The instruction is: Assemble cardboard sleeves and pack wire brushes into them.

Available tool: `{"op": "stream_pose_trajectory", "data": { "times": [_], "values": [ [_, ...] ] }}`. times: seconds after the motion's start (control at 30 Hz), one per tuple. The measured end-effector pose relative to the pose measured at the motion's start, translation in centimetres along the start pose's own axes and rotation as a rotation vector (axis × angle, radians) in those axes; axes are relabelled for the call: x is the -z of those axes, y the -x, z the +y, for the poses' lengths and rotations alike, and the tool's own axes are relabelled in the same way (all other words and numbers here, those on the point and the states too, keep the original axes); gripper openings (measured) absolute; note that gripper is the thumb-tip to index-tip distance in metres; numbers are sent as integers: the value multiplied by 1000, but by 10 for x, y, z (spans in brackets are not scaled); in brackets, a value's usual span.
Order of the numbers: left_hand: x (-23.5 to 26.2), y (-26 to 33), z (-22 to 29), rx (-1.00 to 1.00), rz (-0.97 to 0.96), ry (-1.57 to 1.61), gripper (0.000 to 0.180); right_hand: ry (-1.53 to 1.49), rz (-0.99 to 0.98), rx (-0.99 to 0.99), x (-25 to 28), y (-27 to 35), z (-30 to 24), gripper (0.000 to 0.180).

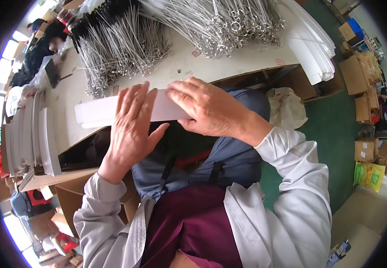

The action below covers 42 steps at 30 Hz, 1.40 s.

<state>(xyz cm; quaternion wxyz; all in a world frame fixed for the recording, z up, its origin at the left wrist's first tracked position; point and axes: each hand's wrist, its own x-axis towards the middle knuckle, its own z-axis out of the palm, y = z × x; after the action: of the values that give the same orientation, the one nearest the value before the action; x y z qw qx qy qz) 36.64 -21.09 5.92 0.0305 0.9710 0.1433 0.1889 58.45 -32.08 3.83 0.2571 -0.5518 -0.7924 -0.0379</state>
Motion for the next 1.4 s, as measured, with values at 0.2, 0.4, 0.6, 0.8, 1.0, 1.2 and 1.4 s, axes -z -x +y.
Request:
{"op": "stream_pose_trajectory", "data": {
  "times": [0.2,0.4,0.6,0.8,1.0,1.2,1.4],
  "values": [
    [-12,-1,-10,59,-106,210,77,-11,-14,88,-25,-6,-4,57],
    [-28,13,-27,130,-89,88,72,-12,124,-108,-17,-5,-3,63],
    [-35,25,-33,197,-92,16,71,-22,249,-326,-36,17,-13,36],
    [-43,25,-26,127,-32,5,71,-168,320,-440,-64,11,-33,44],
    [-46,32,-30,80,-27,-35,69,-659,222,-730,-73,6,-38,44],
    [-51,42,-32,40,-48,-71,74,-1040,135,-856,-67,7,-25,38],
    [-51,44,-31,70,-87,-19,78,-1107,-37,-876,-52,3,-18,36]
  ]
}}
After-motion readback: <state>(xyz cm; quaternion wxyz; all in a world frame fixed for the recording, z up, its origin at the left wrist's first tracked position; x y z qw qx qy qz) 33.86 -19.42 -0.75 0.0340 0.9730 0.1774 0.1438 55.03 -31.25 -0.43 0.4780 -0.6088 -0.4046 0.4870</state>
